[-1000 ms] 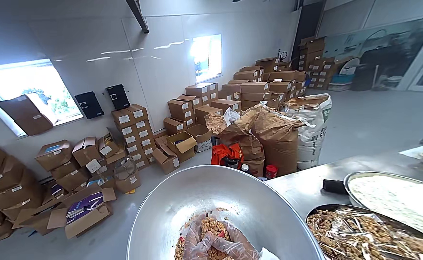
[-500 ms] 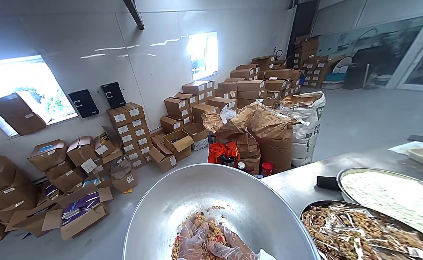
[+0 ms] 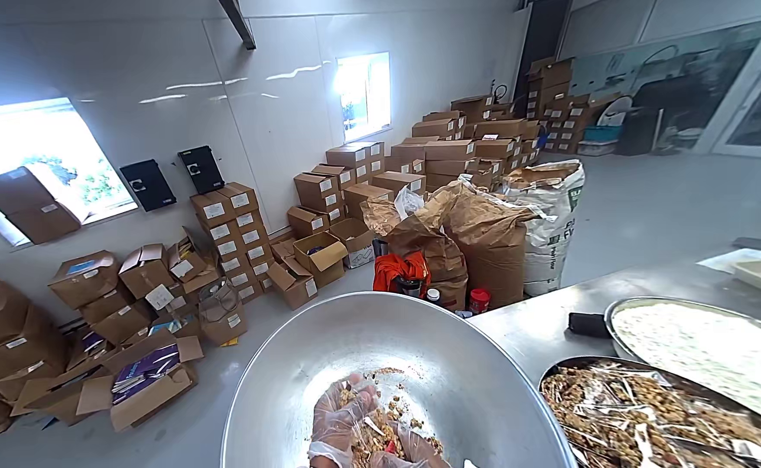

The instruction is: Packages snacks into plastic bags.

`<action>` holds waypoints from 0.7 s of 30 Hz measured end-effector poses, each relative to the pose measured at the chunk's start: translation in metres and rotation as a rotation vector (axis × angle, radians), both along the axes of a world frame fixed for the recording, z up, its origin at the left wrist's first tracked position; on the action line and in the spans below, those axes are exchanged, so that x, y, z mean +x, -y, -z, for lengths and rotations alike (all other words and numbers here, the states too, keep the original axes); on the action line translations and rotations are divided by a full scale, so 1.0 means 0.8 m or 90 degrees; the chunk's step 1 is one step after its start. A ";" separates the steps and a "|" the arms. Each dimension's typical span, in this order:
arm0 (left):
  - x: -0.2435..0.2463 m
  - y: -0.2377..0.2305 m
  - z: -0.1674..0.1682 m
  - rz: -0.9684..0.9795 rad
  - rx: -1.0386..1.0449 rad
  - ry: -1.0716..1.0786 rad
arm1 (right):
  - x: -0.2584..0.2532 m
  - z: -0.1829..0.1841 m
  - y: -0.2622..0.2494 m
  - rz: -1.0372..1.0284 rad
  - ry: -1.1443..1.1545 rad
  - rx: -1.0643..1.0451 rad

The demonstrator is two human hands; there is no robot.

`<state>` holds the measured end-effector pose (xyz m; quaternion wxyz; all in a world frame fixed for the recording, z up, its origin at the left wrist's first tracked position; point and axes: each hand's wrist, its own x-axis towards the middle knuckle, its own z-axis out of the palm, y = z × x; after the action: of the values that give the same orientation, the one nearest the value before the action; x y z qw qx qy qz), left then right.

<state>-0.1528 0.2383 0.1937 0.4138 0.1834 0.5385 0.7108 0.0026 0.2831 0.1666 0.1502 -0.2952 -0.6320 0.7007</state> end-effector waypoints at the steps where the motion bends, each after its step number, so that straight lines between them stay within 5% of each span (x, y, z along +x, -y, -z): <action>1: -0.008 -0.004 0.003 -0.016 -0.004 0.003 | 0.001 -0.002 0.002 -0.008 0.009 0.004; 6: -0.045 -0.007 0.016 -0.149 -0.100 0.063 | 0.004 -0.001 0.001 0.034 0.027 -0.025; 14: -0.022 0.030 0.044 0.166 -0.159 -0.131 | 0.000 -0.001 -0.014 0.076 0.006 -0.035; 21: -0.014 0.006 0.050 0.060 -0.136 -0.122 | 0.001 0.009 -0.006 0.048 0.040 -0.005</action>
<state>-0.1642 0.2338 0.1537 0.4107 0.2305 0.6386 0.6086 0.0030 0.2880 0.1590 0.1553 -0.3410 -0.6218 0.6877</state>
